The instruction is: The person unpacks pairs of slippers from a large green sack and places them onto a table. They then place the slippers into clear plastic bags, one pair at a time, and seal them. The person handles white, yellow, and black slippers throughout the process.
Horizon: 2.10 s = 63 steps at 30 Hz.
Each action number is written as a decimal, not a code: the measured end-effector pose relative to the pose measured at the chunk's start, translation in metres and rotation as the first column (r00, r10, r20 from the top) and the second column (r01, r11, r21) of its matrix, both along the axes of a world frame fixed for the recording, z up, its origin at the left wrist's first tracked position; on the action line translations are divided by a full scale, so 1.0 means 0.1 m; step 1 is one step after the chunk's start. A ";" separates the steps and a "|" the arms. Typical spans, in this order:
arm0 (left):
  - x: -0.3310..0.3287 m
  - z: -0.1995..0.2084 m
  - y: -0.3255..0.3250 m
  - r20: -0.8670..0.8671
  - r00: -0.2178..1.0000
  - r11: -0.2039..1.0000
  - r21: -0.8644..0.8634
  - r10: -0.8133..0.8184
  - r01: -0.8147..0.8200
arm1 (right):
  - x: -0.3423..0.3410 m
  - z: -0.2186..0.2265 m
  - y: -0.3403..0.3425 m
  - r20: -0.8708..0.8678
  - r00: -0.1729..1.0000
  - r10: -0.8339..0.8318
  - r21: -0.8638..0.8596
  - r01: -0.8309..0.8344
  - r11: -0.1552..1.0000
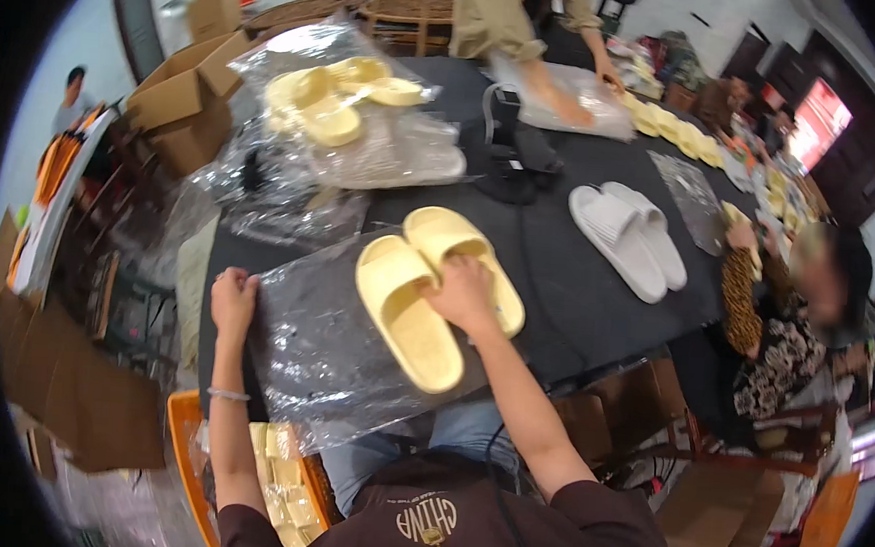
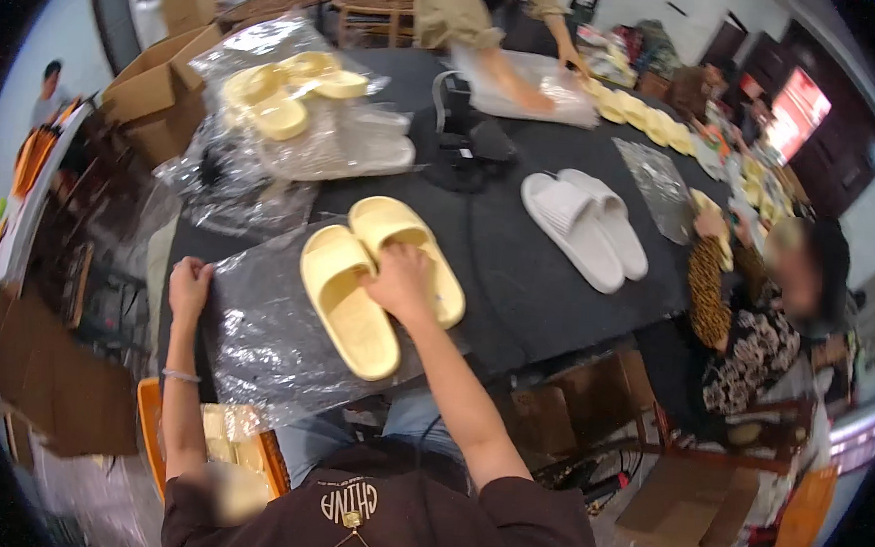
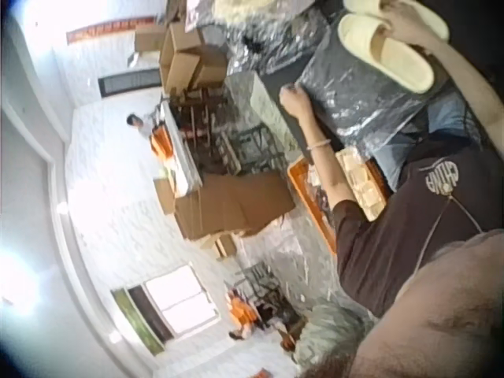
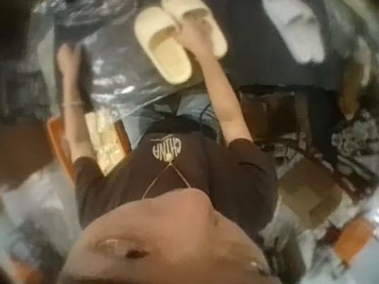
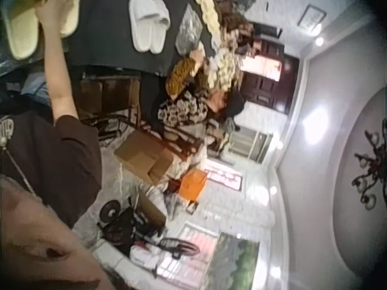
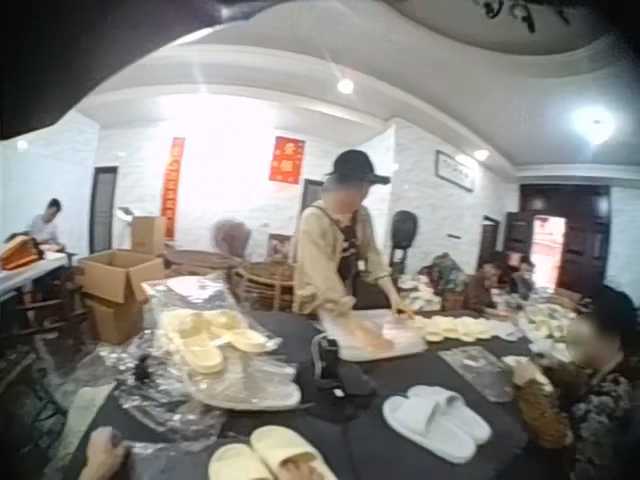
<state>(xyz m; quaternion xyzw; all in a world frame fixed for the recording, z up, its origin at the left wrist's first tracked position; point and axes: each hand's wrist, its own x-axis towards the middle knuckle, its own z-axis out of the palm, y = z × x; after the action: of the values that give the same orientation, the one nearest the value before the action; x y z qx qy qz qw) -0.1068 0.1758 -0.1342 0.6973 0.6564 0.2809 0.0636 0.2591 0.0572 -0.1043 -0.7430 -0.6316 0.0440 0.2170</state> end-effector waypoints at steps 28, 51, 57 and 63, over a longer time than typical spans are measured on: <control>0.56 -0.02 -1.55 -0.343 0.938 0.993 -0.120 -0.041 0.000 | 0.02 -0.04 -0.05 -0.097 0.993 0.068 0.207 -0.047 0.977; 0.60 -0.07 -1.50 -0.312 0.950 0.999 -0.031 -0.035 0.027 | -0.26 -0.20 -0.51 -0.087 0.954 0.287 0.034 -0.285 0.958; 0.61 -0.06 -1.48 -0.324 0.945 0.999 -0.047 -0.040 0.026 | -0.02 0.28 -0.57 -0.674 0.688 0.269 0.266 -0.113 0.957; 0.61 -0.04 -1.50 -0.324 0.946 0.999 -0.045 -0.032 0.019 | 1.04 0.82 -0.71 -0.582 0.806 0.109 0.376 0.148 0.915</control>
<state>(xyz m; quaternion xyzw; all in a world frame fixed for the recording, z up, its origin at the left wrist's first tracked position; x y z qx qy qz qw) -0.0461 0.0257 -0.1381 0.7410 0.6545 0.1480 -0.0273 0.3628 -0.0141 -0.0225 -0.6375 -0.5196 0.1395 0.5515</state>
